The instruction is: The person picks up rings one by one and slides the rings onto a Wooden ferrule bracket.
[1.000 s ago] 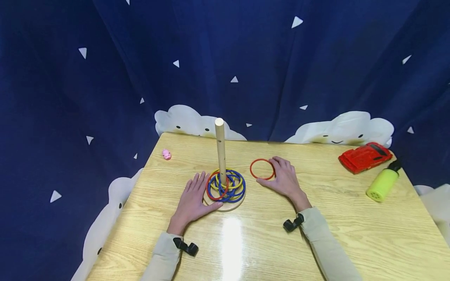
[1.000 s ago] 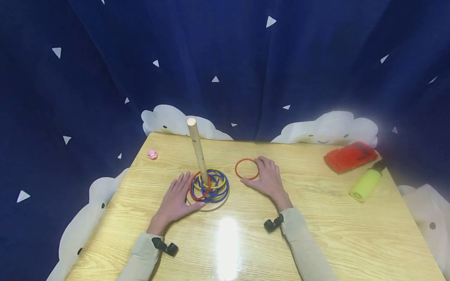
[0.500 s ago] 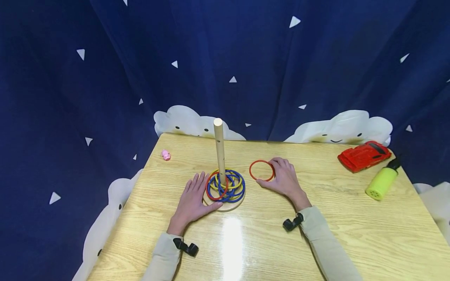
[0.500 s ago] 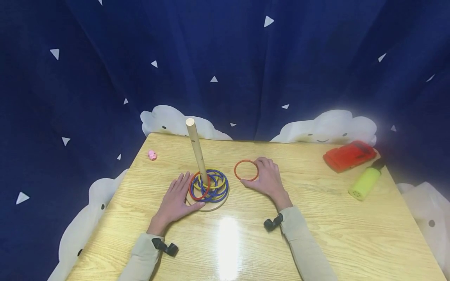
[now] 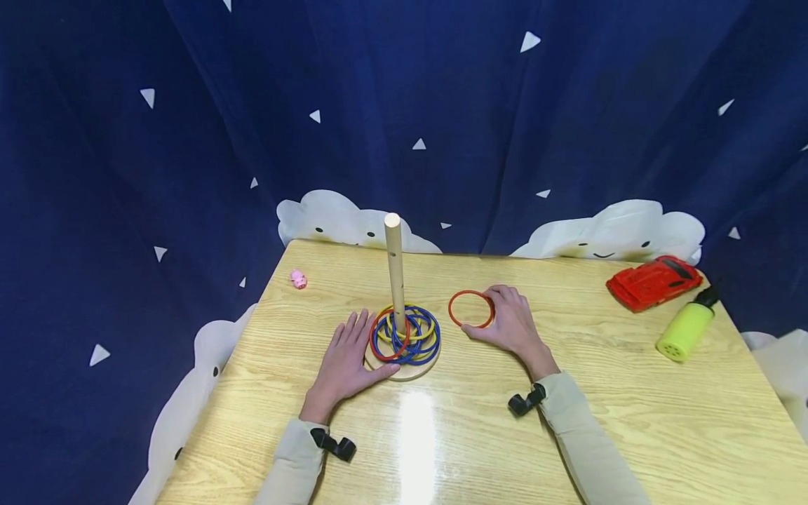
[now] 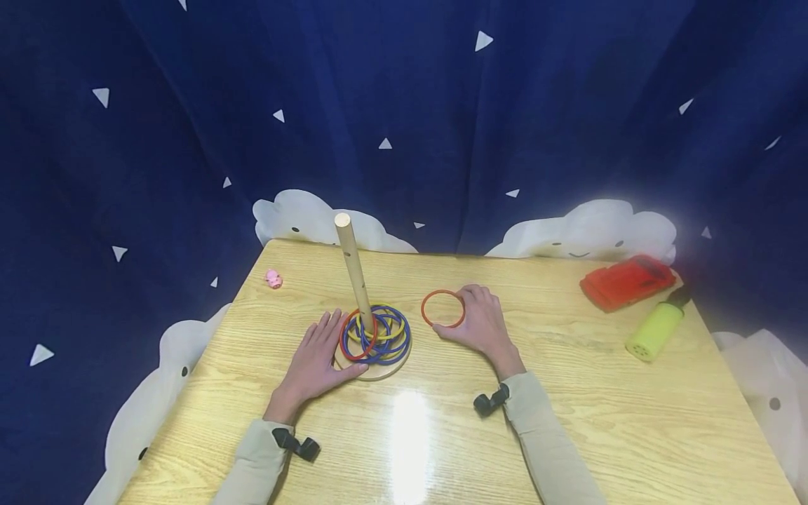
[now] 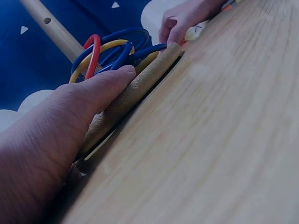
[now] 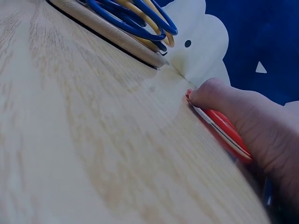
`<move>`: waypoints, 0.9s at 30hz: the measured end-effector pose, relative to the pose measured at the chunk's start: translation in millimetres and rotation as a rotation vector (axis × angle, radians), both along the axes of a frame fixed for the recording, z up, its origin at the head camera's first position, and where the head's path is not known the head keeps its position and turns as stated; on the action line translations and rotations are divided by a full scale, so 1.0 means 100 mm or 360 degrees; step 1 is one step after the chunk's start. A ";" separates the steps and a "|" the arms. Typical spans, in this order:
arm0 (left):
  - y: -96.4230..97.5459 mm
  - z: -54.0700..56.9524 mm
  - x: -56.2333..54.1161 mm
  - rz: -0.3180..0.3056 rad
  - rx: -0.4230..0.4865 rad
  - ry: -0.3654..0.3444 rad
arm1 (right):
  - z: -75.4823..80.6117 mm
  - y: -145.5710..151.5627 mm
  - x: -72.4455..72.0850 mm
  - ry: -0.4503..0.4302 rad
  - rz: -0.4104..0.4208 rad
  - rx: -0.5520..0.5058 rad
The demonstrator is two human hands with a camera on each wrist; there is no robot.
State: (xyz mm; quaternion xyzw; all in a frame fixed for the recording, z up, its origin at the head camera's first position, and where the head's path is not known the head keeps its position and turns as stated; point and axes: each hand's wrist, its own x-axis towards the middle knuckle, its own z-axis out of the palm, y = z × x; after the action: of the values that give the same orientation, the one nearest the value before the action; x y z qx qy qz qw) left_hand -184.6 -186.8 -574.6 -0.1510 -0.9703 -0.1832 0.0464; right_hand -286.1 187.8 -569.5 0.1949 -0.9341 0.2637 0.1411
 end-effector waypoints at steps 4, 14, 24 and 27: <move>0.00 -0.01 0.00 -0.0003 0.0005 0.0007 | -0.01 0.00 0.00 -0.0009 0.0010 -0.0024; -0.01 0.00 0.01 0.0002 -0.0016 -0.0007 | 0.02 0.00 0.00 0.0020 0.0017 -0.0093; -0.01 0.01 0.01 -0.0004 -0.0002 0.0029 | 0.23 0.05 0.05 -0.0025 0.0008 -0.0090; 0.00 0.01 0.01 -0.0002 -0.0009 0.0015 | 0.31 0.05 0.07 -0.0026 0.0039 -0.0067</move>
State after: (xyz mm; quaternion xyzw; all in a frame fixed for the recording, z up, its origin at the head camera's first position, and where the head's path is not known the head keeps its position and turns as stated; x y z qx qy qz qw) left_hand -183.6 -187.0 -573.4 -0.1526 -0.9705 -0.1798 0.0506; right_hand -279.1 193.0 -538.4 0.2012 -0.9269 0.2867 0.1345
